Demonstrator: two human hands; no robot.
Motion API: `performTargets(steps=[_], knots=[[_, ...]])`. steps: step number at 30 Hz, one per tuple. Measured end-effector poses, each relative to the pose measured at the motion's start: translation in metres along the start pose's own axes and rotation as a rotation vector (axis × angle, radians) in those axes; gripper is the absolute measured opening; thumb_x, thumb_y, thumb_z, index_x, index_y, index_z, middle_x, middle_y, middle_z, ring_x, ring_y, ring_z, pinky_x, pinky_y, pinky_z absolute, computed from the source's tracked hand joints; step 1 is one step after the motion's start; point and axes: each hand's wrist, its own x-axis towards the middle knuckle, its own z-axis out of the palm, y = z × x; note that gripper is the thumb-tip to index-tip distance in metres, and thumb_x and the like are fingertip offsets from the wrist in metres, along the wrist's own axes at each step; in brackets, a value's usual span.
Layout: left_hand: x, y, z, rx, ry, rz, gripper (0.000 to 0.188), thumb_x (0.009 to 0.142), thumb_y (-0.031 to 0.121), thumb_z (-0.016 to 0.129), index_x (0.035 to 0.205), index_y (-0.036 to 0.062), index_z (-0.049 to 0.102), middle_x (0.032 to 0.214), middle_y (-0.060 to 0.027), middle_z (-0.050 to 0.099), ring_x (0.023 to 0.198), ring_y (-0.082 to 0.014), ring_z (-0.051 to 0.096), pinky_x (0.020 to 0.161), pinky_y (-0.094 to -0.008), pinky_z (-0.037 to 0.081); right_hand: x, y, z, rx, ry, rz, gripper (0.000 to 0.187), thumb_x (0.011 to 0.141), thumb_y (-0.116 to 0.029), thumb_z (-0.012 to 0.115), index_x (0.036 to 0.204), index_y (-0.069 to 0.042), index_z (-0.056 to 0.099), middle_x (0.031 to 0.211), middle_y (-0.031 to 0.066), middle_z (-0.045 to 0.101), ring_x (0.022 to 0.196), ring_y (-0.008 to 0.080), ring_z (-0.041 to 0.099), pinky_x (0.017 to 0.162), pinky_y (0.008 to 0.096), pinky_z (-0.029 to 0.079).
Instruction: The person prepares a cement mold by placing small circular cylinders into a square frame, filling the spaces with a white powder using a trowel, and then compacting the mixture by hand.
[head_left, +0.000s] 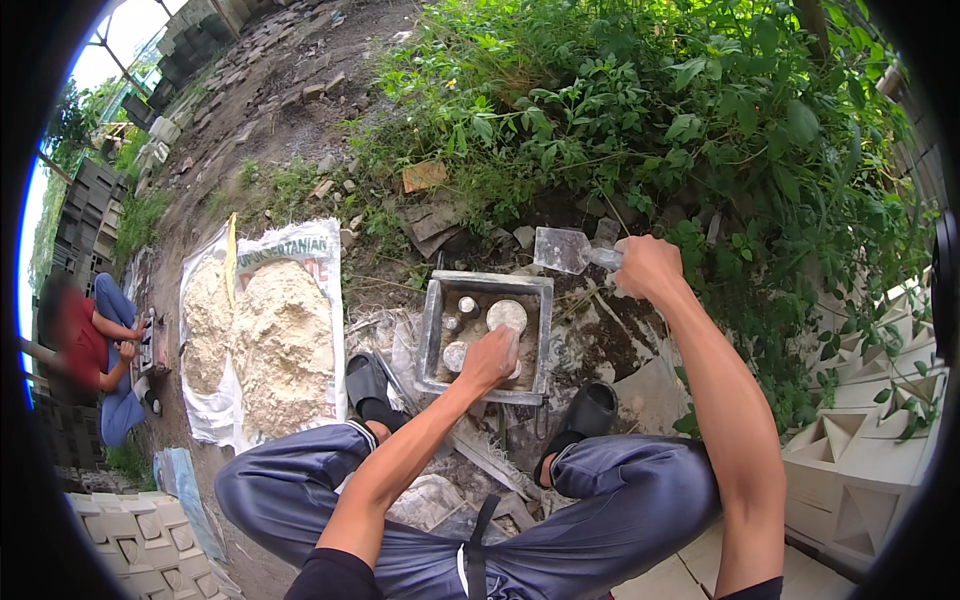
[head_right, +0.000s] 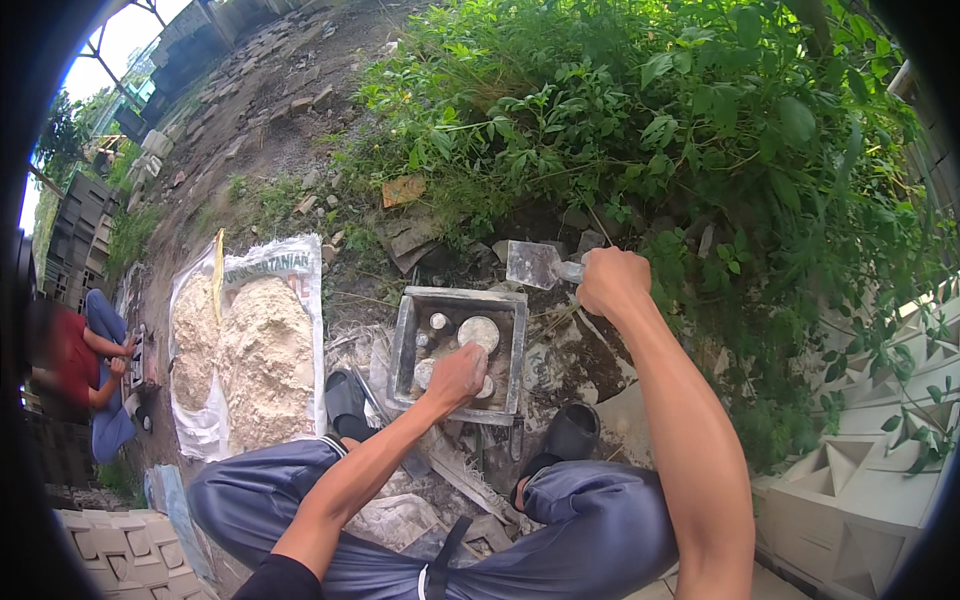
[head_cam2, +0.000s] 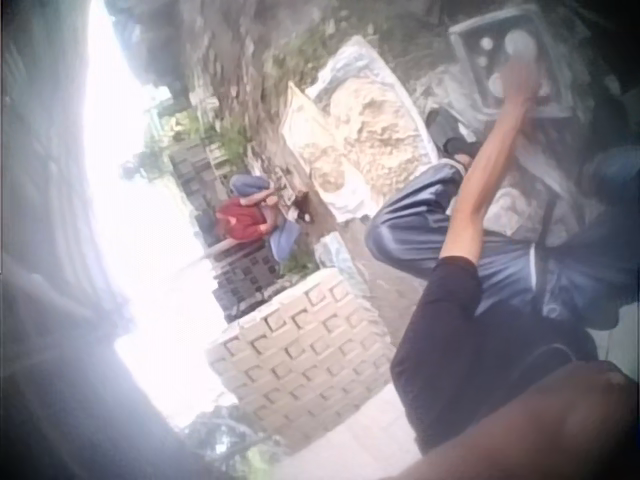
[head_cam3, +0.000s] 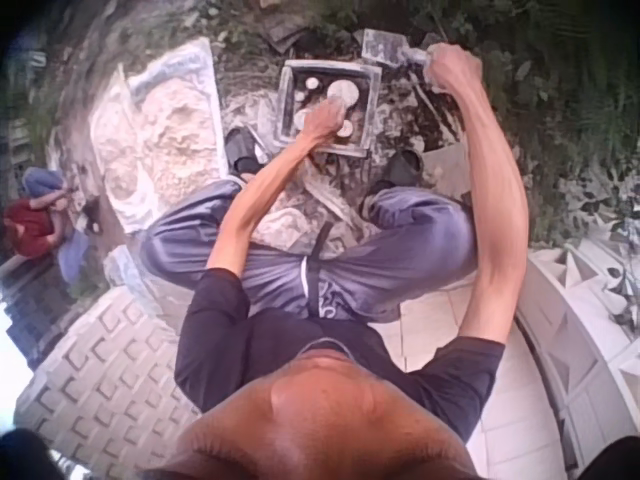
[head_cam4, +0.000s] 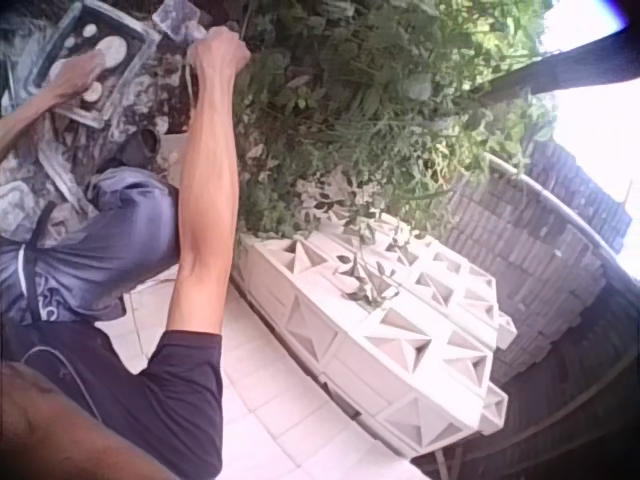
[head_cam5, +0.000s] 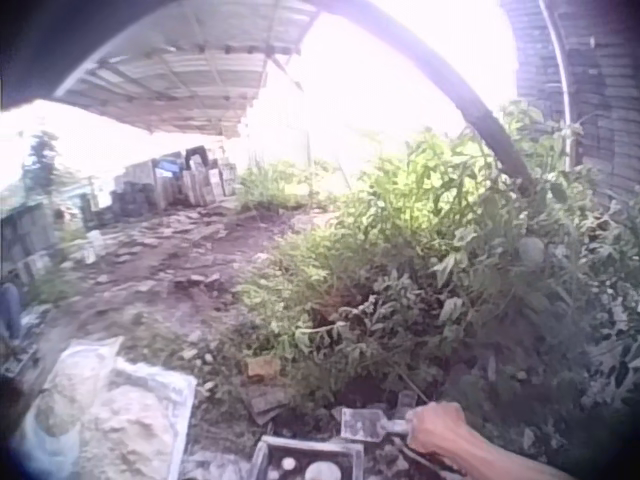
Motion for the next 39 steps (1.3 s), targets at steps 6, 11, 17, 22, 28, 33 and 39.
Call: performTargets(steps=[6,11,17,22,28,33,39], knots=[[0.027,-0.034,-0.045,0.061,0.242,-0.026,0.014,0.091,0.017,0.051,0.081,0.007,0.053,0.079,-0.0094,0.054,0.067,-0.0295,0.059,0.052,-0.0414,0.048,-0.001,-0.018,-0.001,-0.026,0.026,-0.11,0.023,0.066,-0.015,0.065,0.087,-0.013,0.071,0.081,0.0135,0.069,0.076,0.0318,0.068,0.068,0.0395,0.054],[0.056,-0.068,-0.04,0.165,0.111,0.005,0.024,0.091,0.026,0.052,0.075,0.0085,0.055,0.077,-0.0073,0.058,0.065,-0.0278,0.06,0.051,-0.0389,0.046,0.001,-0.024,0.0,-0.001,0.038,-0.121,0.027,0.064,-0.012,0.063,0.089,-0.012,0.071,0.077,0.0143,0.069,0.074,0.0314,0.067,0.066,0.0386,0.054],[0.064,-0.086,-0.02,0.265,0.045,0.066,0.026,0.087,0.032,0.057,0.086,0.0071,0.064,0.085,-0.0053,0.063,0.083,-0.0261,0.06,0.074,-0.0389,0.044,-0.005,-0.029,-0.007,0.017,0.052,-0.162,0.025,0.064,-0.008,0.062,0.087,-0.011,0.071,0.077,0.0147,0.068,0.073,0.0318,0.067,0.066,0.0394,0.053],[0.06,-0.08,-0.001,0.42,-0.273,-0.03,0.019,0.083,0.025,0.06,0.089,0.0075,0.065,0.087,-0.0085,0.067,0.086,-0.0253,0.062,0.077,-0.038,0.046,-0.004,-0.034,-0.011,-0.08,0.018,-0.205,0.022,0.064,-0.006,0.063,0.084,-0.011,0.07,0.076,0.0137,0.068,0.074,0.0318,0.067,0.066,0.0393,0.053],[0.063,-0.089,0.015,0.476,-0.335,-0.062,0.011,0.075,0.012,0.059,0.082,0.0094,0.068,0.082,-0.0087,0.067,0.082,-0.0254,0.065,0.075,-0.0371,0.048,-0.007,-0.033,-0.007,-0.092,0.05,-0.2,0.019,0.065,-0.006,0.063,0.082,-0.01,0.07,0.077,0.0136,0.068,0.075,0.0304,0.068,0.066,0.0385,0.053],[0.065,-0.092,0.019,0.476,-0.225,0.099,0.019,0.077,0.01,0.056,0.09,0.0131,0.07,0.081,-0.0056,0.068,0.078,-0.0238,0.066,0.07,-0.0364,0.049,-0.008,-0.018,-0.004,-0.092,0.076,-0.162,0.014,0.067,-0.006,0.061,0.078,-0.008,0.07,0.076,0.0144,0.068,0.074,0.0302,0.068,0.066,0.0384,0.054],[0.069,-0.098,0.018,0.272,-0.191,0.151,0.017,0.078,0.011,0.056,0.087,0.0144,0.07,0.085,-0.0034,0.069,0.08,-0.0215,0.066,0.069,-0.0351,0.051,-0.008,-0.013,-0.004,-0.093,0.029,-0.124,0.014,0.067,-0.006,0.061,0.077,-0.009,0.07,0.076,0.015,0.068,0.073,0.0313,0.067,0.065,0.039,0.053]])
